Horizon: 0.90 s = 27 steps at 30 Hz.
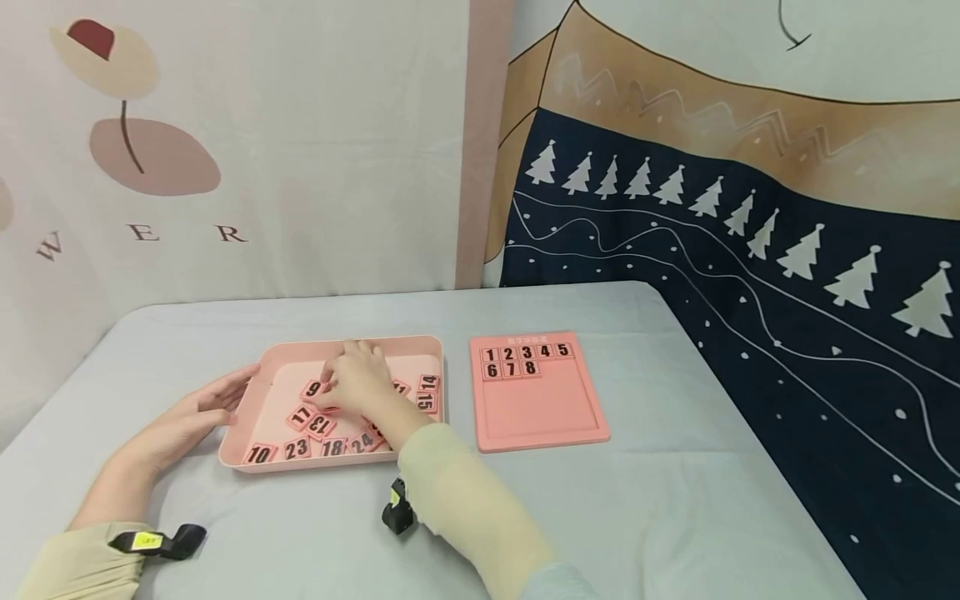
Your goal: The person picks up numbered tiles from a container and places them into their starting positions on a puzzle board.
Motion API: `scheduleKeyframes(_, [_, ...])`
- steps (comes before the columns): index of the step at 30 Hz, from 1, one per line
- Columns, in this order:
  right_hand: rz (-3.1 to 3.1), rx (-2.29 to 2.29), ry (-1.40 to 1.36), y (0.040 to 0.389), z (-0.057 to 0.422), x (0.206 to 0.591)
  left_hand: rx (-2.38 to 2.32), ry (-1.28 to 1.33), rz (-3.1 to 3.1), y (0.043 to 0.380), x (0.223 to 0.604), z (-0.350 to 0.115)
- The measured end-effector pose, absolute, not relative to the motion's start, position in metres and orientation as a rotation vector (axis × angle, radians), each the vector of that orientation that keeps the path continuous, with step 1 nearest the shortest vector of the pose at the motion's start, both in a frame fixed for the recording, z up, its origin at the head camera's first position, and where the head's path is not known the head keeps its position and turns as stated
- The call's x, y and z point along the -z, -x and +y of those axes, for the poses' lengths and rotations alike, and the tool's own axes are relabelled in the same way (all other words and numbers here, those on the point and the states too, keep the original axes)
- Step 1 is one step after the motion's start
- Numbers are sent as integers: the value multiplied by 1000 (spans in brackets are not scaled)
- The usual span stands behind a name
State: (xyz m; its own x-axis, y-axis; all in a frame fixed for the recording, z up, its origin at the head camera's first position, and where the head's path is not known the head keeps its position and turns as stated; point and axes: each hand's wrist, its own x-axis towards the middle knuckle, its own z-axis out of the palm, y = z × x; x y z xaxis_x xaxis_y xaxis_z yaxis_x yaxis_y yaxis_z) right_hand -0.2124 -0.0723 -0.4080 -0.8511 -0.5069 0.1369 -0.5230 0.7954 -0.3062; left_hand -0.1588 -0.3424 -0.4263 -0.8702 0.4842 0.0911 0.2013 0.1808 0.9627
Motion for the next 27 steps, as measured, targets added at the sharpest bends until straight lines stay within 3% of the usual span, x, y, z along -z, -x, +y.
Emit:
scheduleKeyframes(17, [-2644,-758,-1022,193,-4,375,-1776,-623,2208,158,428,-341])
scheduleKeyframes(27, [-2517,-797,-1046,189,62,373,-1751,-599,2223,159,426,-342])
